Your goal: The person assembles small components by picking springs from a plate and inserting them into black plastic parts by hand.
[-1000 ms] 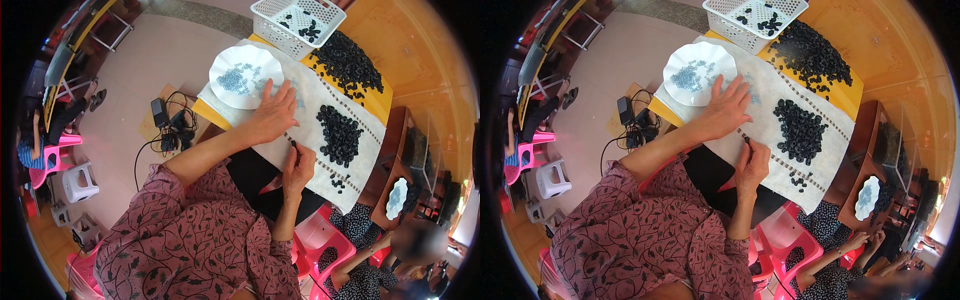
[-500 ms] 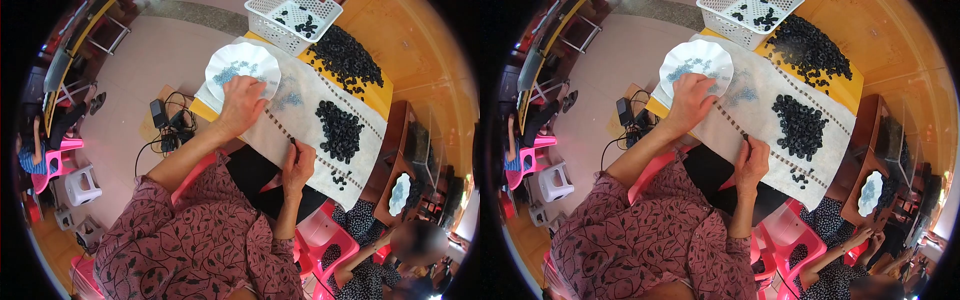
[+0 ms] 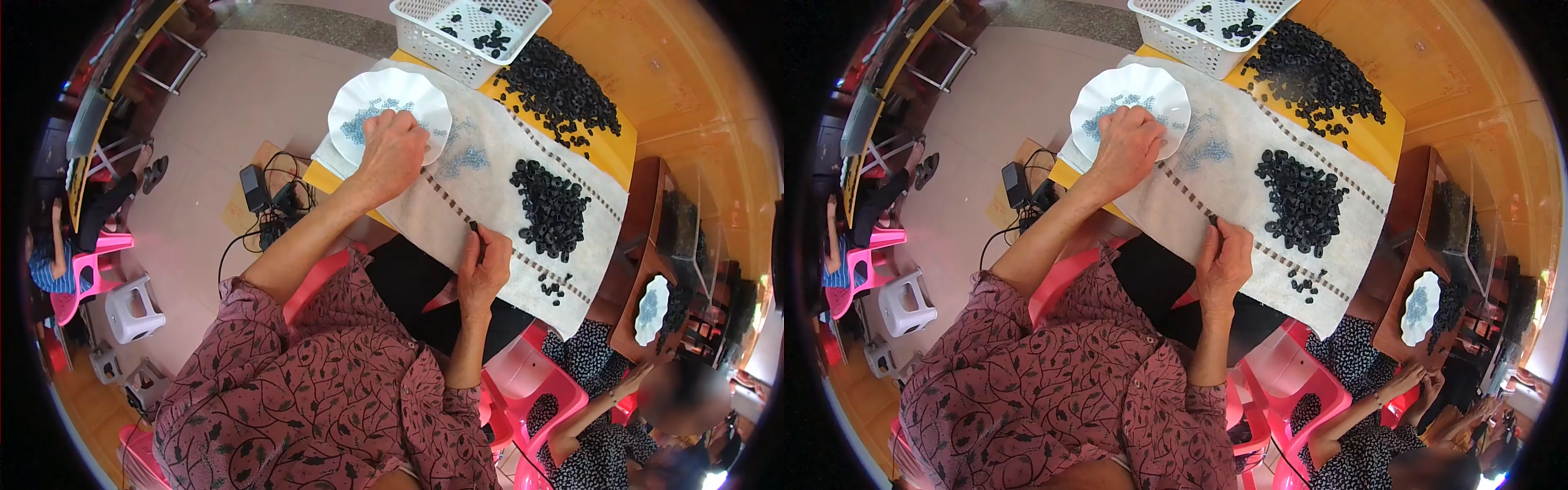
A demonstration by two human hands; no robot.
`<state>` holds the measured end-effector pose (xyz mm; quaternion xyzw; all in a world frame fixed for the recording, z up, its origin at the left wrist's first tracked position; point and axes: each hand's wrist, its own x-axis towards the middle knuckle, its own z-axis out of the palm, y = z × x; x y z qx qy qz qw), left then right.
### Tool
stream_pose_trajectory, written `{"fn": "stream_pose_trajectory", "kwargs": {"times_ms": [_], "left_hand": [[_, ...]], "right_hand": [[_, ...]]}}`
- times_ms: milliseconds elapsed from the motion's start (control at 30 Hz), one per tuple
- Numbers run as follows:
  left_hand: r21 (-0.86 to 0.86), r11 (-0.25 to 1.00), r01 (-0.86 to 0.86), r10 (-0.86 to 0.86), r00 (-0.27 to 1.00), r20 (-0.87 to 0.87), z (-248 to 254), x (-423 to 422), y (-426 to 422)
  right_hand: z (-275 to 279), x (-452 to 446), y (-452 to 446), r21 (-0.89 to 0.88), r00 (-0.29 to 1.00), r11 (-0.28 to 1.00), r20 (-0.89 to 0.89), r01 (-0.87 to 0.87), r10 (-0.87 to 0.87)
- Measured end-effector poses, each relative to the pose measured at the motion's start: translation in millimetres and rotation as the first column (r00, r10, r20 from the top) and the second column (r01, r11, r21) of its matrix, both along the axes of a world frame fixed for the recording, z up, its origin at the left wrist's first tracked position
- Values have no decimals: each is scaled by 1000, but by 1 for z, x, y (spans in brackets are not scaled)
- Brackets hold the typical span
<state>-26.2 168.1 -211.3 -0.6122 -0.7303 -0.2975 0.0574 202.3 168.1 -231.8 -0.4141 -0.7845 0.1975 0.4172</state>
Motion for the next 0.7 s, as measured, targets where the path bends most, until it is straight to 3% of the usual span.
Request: {"fn": "stream_pose_trajectory", "kwargs": {"times_ms": [167,233,333,400,467,700], "left_hand": [[0,1000,23,-23,999,-33,-2,6,14],[123,989,84,-83,996,-10,0,18,16],[171,971,166,-154,985,-82,-1,41,17],[124,976,179,-170,982,-77,-5,52,13],[-47,981,186,-191,969,-155,-7,60,9],[30,963,266,-266,964,-15,-5,64,-9]], "right_hand": [[-1,1,0,-3,1000,1000,4,5,-5],[-2,1,-1,-39,1000,999,-2,4,-4],[-2,0,0,-11,1000,1000,4,11,-11],[-3,0,0,-11,1000,1000,14,7,-7],[-2,1,1,-9,1000,1000,25,9,-9],[-2,1,0,-15,1000,1000,10,0,0]]}}
